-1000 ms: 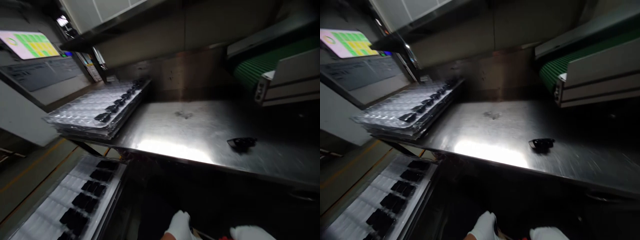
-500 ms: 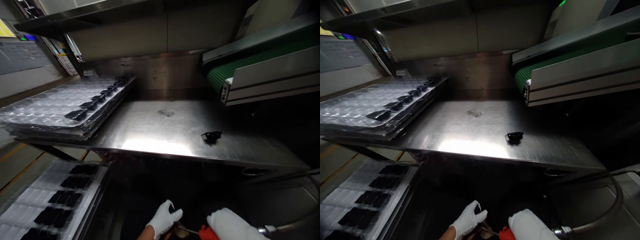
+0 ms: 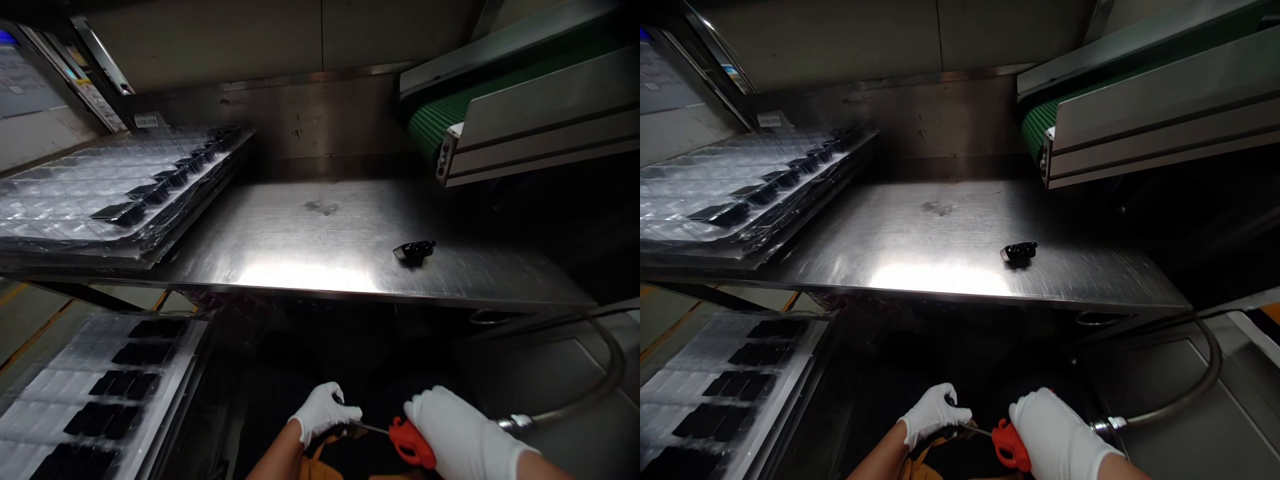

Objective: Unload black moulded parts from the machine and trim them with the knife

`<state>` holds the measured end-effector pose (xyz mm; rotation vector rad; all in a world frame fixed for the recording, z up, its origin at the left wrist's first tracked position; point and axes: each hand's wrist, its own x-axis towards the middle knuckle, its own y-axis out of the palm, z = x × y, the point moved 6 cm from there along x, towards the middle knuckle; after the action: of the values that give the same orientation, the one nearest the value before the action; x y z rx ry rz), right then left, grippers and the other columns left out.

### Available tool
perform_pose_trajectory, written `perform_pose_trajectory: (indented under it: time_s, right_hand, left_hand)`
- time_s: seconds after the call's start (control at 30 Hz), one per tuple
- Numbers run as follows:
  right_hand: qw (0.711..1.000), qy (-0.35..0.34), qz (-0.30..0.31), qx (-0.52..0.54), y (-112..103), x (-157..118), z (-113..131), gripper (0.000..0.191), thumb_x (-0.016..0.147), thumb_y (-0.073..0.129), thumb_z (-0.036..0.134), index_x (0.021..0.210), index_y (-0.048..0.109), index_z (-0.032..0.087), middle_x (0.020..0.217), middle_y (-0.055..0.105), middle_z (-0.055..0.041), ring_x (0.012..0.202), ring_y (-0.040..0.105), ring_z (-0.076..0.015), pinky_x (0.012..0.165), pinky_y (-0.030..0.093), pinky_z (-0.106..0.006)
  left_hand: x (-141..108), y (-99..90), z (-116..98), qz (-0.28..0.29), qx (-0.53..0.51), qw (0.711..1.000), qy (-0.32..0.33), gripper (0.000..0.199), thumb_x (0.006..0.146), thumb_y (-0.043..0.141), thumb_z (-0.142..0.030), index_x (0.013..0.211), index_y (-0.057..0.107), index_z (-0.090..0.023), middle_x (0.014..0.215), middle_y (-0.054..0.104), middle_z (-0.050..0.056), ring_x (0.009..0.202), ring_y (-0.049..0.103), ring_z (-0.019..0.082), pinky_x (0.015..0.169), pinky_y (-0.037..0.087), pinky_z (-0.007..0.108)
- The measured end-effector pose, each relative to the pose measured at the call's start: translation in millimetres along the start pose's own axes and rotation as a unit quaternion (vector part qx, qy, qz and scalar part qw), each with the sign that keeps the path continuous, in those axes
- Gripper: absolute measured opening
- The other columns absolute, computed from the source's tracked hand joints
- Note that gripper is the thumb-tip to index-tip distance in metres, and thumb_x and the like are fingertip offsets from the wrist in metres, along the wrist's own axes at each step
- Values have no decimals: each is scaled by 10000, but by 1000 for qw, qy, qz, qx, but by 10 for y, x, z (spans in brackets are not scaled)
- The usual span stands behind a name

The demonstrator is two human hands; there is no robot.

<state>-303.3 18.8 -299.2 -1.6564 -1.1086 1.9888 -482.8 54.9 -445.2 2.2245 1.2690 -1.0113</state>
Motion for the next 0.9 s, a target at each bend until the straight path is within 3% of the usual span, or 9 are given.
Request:
perform_pose_trajectory:
  time_s: [0.1, 0.23, 0.4, 0.57, 0.9]
  right_hand:
    - [1000, 0, -18, -1, 11, 12, -50, 265, 689, 522, 146, 913, 663, 145, 852, 664, -155, 771, 641, -365, 667, 411, -415]
    - [1000, 4, -27, 10, 61, 62, -89, 263, 681, 512, 131, 891, 669, 143, 814, 671, -145, 744, 651, -351, 649, 412, -399]
    - [1000, -1, -10, 30, -7, 86, -40, 231, 691, 526, 131, 868, 674, 140, 784, 679, -135, 737, 665, -334, 630, 426, -369]
    - [1000, -3, 3, 31, -136, 74, -15, 240, 698, 527, 118, 885, 678, 123, 803, 688, -150, 750, 673, -340, 634, 458, -380]
    - [999, -9, -14, 37, -129, 95, 74, 216, 694, 545, 135, 865, 677, 122, 790, 685, -151, 716, 673, -333, 617, 469, -383]
  left_hand:
    - [-12, -1, -28, -3, -62, 998, -13, 532, 500, 886, -291, 691, 396, -216, 465, 484, -64, 430, 493, 109, 396, 323, 176]
    - [-8, -31, -19, 3, -134, 990, -52, 500, 641, 807, -386, 804, 362, -225, 653, 591, -11, 558, 596, 148, 531, 509, 272]
    - [9, -125, 14, -9, -171, 982, -77, 428, 719, 747, -291, 1026, 464, -199, 835, 583, 29, 712, 616, 140, 640, 542, 278]
    - [64, -135, 55, -12, -197, 977, -86, 221, 779, 682, -297, 875, 527, -172, 822, 541, 22, 694, 568, 114, 632, 526, 251]
    - [39, -232, 102, -14, -315, 945, -81, 125, 732, 716, -104, 795, 614, -139, 813, 599, 22, 692, 560, 102, 632, 518, 201]
